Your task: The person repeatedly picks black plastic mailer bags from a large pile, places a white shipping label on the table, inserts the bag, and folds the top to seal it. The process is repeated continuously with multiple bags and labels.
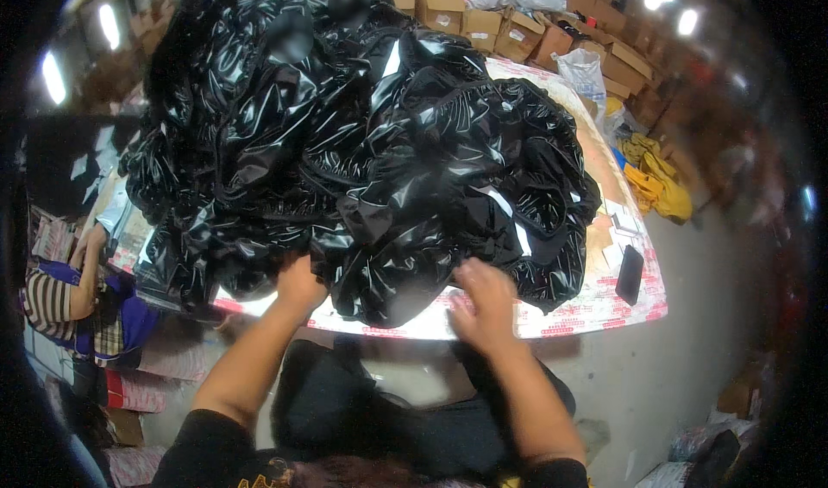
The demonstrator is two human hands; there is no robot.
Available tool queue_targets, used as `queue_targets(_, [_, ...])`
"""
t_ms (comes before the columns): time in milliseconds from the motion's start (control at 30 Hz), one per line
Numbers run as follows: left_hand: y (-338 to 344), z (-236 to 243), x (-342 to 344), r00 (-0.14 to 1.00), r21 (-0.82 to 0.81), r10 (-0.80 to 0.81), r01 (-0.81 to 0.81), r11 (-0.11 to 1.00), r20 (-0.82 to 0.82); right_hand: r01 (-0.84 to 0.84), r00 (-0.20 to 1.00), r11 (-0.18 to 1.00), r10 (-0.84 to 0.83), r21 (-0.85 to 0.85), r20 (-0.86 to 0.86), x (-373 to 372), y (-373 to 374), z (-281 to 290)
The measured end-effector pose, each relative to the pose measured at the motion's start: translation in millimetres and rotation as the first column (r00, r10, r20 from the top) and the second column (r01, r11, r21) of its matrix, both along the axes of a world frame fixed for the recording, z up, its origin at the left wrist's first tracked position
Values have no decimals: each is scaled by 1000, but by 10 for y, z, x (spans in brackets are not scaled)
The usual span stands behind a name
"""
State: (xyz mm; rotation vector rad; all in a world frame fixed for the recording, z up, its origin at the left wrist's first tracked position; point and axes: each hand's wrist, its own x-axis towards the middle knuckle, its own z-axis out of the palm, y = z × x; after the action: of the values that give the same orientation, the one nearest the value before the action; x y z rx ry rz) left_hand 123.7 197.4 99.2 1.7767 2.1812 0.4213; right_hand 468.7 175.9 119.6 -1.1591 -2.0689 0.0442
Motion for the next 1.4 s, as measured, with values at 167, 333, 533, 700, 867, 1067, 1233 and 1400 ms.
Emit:
queue_targets(167, [-104, 76, -74, 998, -36, -47, 46, 998, -34, -195, 958, 971, 218, -137, 188, -1154, -188, -94])
queue_targets(333, [-516, 218, -124, 964, 235, -149, 201, 951, -221, 59, 942, 957, 40, -283, 334, -1175, 151, -150])
queue_targets(533, [-449, 283, -54, 909, 509, -321, 415, 754, -266, 190, 921, 953, -90, -238, 378, -1033, 354, -38])
queue_targets(700, [26, 317, 163, 949, 224, -316, 311, 924, -12, 230, 930, 964, -177, -133, 323, -912, 646, -191])
queue_targets(867, [467, -10, 146, 923, 321, -367, 313, 894, 120, 261, 913, 924, -143, -278, 382, -919, 1021, -237])
queue_targets(1067, [956, -350, 471, 899, 467, -399, 277, 840, 183, 256, 944, 960, -224, -113, 241, -802, 1585, -410])
queue_targets(1233, [1338, -616, 724, 683, 461, -455, 191, 866, 572, 354, 935, 897, -334, -263, 120, -829, 1834, -353])
queue_targets(1400, [1751, -866, 812, 613, 649, -646, 269, 711, 454, 342, 932, 935, -350, -93, -95, -735, 2127, -602])
